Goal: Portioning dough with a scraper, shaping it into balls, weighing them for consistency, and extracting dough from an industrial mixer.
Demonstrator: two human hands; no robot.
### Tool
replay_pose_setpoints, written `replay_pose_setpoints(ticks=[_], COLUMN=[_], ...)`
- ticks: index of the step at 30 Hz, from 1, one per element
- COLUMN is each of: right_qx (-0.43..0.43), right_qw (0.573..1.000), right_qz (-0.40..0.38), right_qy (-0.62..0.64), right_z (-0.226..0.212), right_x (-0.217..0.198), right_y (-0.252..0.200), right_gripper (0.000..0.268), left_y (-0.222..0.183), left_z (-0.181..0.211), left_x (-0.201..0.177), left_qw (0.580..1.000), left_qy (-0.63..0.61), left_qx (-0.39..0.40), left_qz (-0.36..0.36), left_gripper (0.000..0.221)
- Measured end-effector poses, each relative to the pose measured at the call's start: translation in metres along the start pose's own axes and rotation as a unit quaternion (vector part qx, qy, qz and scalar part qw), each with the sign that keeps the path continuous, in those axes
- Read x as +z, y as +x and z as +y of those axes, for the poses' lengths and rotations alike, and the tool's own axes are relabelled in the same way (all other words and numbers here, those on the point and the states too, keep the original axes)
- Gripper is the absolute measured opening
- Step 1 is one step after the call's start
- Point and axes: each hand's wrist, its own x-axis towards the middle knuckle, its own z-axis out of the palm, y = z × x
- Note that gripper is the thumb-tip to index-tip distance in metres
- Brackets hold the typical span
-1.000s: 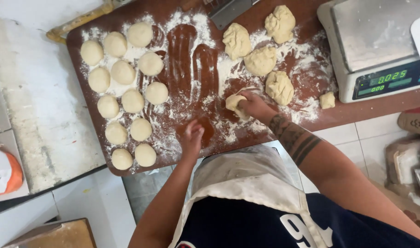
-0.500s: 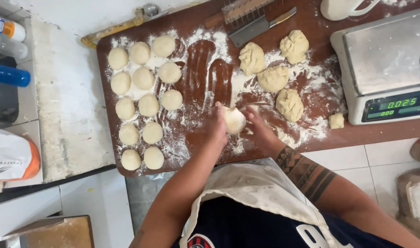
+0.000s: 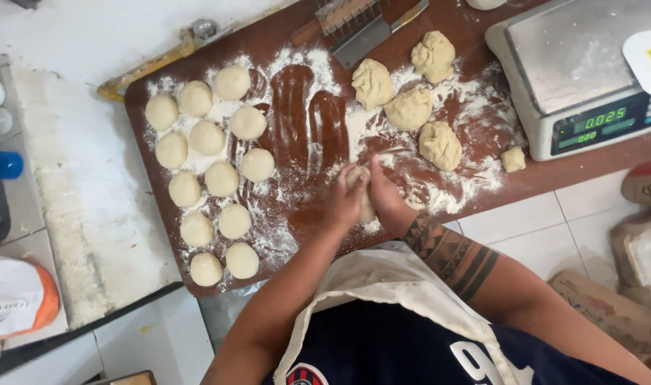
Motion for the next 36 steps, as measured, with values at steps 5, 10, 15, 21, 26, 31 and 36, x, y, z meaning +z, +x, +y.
replay_pose_setpoints(ticks=[5,10,15,21,26,31,36], right_qx=[-0.119,-0.021,-0.118,-0.078,-0.155,-0.182,-0.334], right_qw=[0.982,0.961,0.964,0.975,0.973,0.973,0.76], right_qz=[-0.03,-0.069,0.072,0.042,-0.016,0.072,0.259], right_qy=[0.142,0.267,0.229,0.203,0.172,0.126,-0.494], right_z=[0.064,0.132,0.122,0.107,0.119,0.114,0.176], right_x=[0.014,0.045,0.04,0.074,0.073,0.052,0.003], right_y=[0.052,0.118,0.117,0.084,0.08,0.103,0.167], right_gripper=[0.073,0.08,0.04,0.074,0.069,0.033,0.017], left_y=[0.032,0.017,0.038,0.031,0.031,0.057,0.054], left_z=[-0.046,-0.055,-0.093,-0.089,-0.058,-0.11,-0.125], left_x=[-0.028,-0.039,-0.057,-0.068,-0.084,-0.07,-0.098], left_qw=[0.969,0.931,0.998,0.992,0.973,0.993,0.979], left_qy=[-0.173,-0.299,0.042,-0.121,-0.157,0.105,0.081], left_qx=[-0.116,-0.164,0.029,-0.042,-0.168,0.033,-0.144], left_qz=[0.13,0.129,0.038,0.02,-0.01,-0.047,-0.116], left_gripper=[0.054,0.063,0.045,0.053,0.055,0.078,0.057])
